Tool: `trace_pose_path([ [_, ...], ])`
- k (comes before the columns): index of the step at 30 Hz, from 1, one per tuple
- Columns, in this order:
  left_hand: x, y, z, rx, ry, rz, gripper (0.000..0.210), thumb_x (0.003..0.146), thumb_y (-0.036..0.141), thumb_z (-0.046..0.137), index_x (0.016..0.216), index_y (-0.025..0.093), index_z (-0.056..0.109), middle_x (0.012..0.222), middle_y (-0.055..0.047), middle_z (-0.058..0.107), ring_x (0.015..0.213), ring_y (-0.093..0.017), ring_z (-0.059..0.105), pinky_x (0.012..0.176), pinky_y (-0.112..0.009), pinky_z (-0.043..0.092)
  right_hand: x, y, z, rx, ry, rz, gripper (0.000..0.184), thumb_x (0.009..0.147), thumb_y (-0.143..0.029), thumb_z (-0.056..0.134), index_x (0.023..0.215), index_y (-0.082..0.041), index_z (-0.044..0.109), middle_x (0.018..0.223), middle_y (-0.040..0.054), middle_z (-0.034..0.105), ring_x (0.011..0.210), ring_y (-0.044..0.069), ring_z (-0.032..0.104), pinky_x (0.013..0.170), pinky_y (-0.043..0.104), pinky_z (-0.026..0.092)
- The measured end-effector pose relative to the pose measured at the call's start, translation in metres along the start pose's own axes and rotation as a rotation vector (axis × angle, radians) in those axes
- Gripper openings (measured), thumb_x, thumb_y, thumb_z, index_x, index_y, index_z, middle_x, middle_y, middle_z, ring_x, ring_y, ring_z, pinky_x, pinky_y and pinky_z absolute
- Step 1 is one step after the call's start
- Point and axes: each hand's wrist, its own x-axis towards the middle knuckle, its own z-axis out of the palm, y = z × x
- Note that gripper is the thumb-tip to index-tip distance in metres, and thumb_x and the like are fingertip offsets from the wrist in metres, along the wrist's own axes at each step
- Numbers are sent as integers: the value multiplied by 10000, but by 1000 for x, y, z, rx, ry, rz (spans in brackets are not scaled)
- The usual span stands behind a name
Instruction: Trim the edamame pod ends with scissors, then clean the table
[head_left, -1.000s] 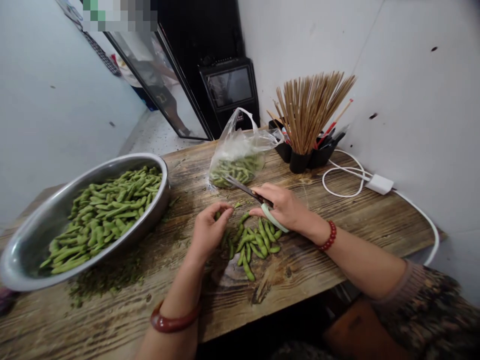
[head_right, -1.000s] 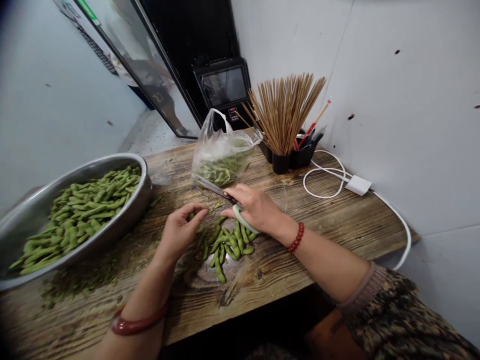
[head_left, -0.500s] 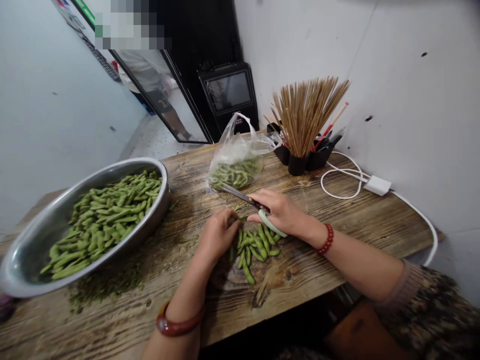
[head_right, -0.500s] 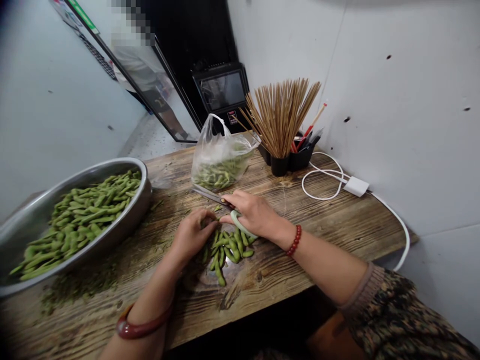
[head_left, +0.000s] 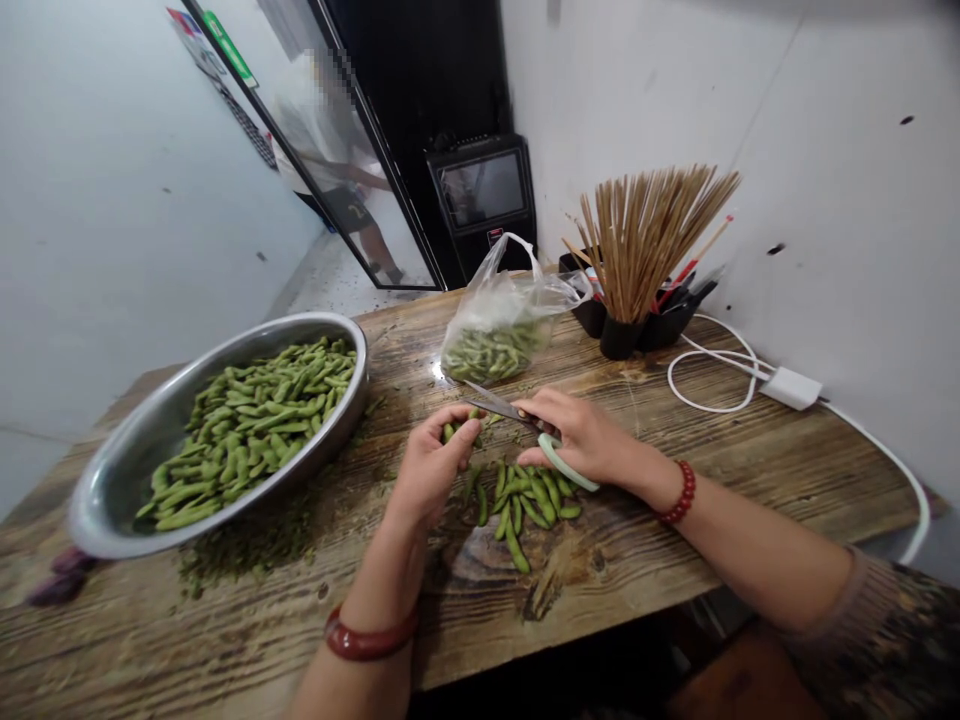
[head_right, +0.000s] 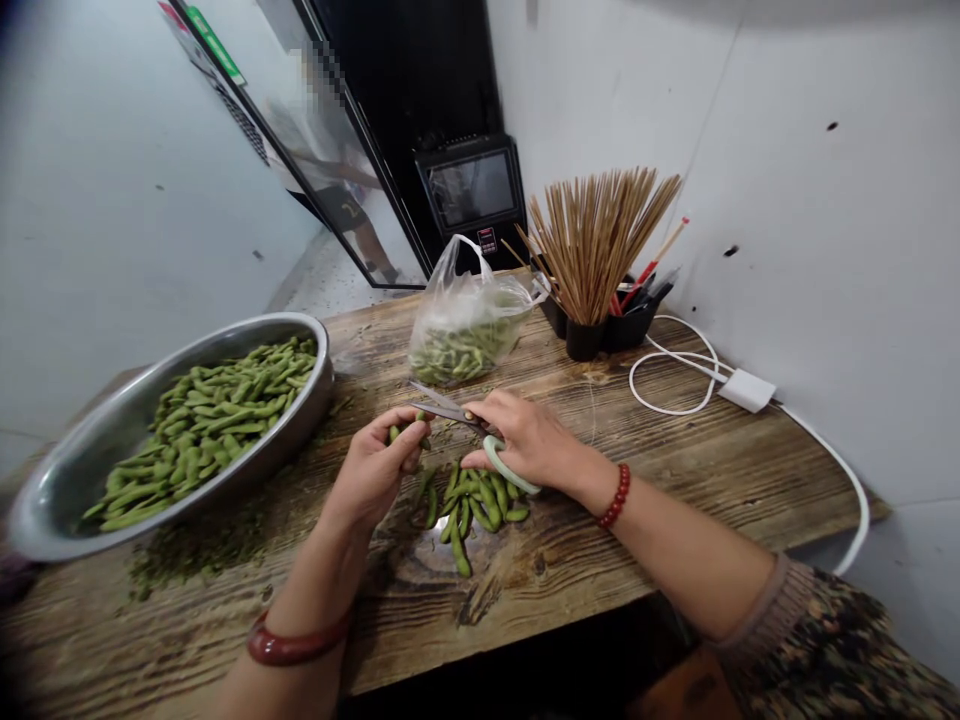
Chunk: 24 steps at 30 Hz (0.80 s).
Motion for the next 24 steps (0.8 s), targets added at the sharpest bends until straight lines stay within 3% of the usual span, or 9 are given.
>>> trace_pose_path([
  [5, -2, 2, 1, 6, -15, 15, 187, 750, 332, 696, 813, 173, 621, 532, 64, 447, 444, -50, 343, 432, -168, 274, -1, -1, 2, -28, -18, -2, 571, 777, -433, 712, 1246, -162, 531, 970, 76, 568, 814, 188, 554, 704, 301, 466],
  [15, -2, 0, 4, 127, -51, 33, 211, 757, 350, 689, 824, 155, 642, 520, 68, 453, 453, -55, 326, 430, -187, 249, -2, 0, 3, 0, -23, -38, 593, 776, -452, 706, 1247, -143, 523, 953, 73, 554, 790, 181, 537, 693, 298, 456],
  [24, -1, 1, 1, 255, -35, 92, 174, 755, 341, 676, 801, 173, 666, 560, 52, 516, 473, -81, 373, 471, -214, 305, -1, -1, 2, -27, -35, -41, 452, 832, -402, 659, 1188, -144, 555, 909, 66, 570, 773, 172, 541, 686, 276, 448],
])
